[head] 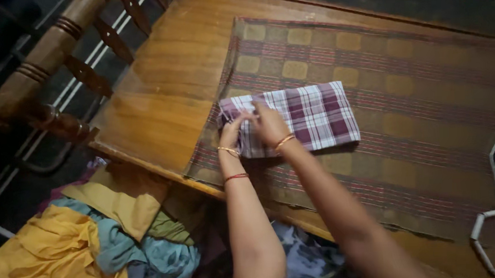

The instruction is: The person irons a plaid shirt on a wooden surface covered with a patterned mat, smoothing the fabric by hand and using an iron to press the sleeves and torso before folding the garment into a rectangle.

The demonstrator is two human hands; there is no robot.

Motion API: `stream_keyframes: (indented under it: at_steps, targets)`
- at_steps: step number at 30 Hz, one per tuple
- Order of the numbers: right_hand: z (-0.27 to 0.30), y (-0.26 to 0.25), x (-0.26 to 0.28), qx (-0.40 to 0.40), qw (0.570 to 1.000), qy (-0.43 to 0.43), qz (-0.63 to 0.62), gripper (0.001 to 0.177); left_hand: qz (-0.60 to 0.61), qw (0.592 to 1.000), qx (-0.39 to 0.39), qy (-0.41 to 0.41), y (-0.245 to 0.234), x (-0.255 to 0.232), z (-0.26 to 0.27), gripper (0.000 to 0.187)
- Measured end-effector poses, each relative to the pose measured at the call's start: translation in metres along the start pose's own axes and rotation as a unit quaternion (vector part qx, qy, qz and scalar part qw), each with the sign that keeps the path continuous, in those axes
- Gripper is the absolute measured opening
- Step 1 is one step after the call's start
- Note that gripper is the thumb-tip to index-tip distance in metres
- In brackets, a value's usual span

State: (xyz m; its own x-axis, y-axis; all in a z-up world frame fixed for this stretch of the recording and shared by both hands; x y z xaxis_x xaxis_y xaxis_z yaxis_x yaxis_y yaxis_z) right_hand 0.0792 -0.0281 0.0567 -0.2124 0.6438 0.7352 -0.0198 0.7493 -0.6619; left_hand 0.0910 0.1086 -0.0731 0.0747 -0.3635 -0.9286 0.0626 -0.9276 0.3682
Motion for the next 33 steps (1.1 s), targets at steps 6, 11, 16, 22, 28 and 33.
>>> stream_keyframes:
  at_steps: [6, 11, 16, 22, 28, 33]
  targets:
    - [0.007, -0.087, -0.11, -0.117, 0.989, 0.092, 0.016, 0.033, -0.063, 0.991, -0.108, 0.053, -0.014, -0.004, -0.021, 0.035]
    - [0.014, -0.147, -0.233, -0.173, 0.961, 0.147, 0.159, 0.04, -0.194, 0.954, -0.226, 0.021, -0.056, 0.028, -0.015, 0.032]
    - [0.017, -0.158, -0.332, -0.096, 0.946, 0.287, 0.112, 0.059, -0.235, 0.945, -0.224, -0.036, -0.078, 0.045, -0.017, 0.026]
    - [0.018, -0.13, -0.357, -0.008, 0.92, 0.371, -0.126, 0.047, -0.241, 0.947, -0.21, -0.003, -0.076, 0.037, -0.016, 0.034]
    - [0.04, -0.149, -0.365, -0.003, 0.893, 0.381, -0.241, 0.038, -0.243, 0.958, -0.142, -0.06, -0.05, 0.04, -0.017, 0.035]
    - [0.11, -0.211, -0.396, -0.028, 0.853, 0.422, -0.306, 0.042, -0.294, 0.944, -0.023, -0.146, 0.016, 0.057, -0.013, 0.034]
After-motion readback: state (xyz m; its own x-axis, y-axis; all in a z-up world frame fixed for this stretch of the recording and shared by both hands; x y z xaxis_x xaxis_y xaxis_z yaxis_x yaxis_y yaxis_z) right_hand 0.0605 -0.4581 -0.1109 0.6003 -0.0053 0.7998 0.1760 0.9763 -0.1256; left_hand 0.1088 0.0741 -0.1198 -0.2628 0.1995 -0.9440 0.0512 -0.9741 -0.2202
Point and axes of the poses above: each hand's wrist, its own z-axis away from the middle knuckle, its own y-axis out of the palm, x = y × z, the point moved 9 cm from there along -z, towards the middle knuckle, and after that the axes turned 8 degrees about y, right-handed, at the moved point
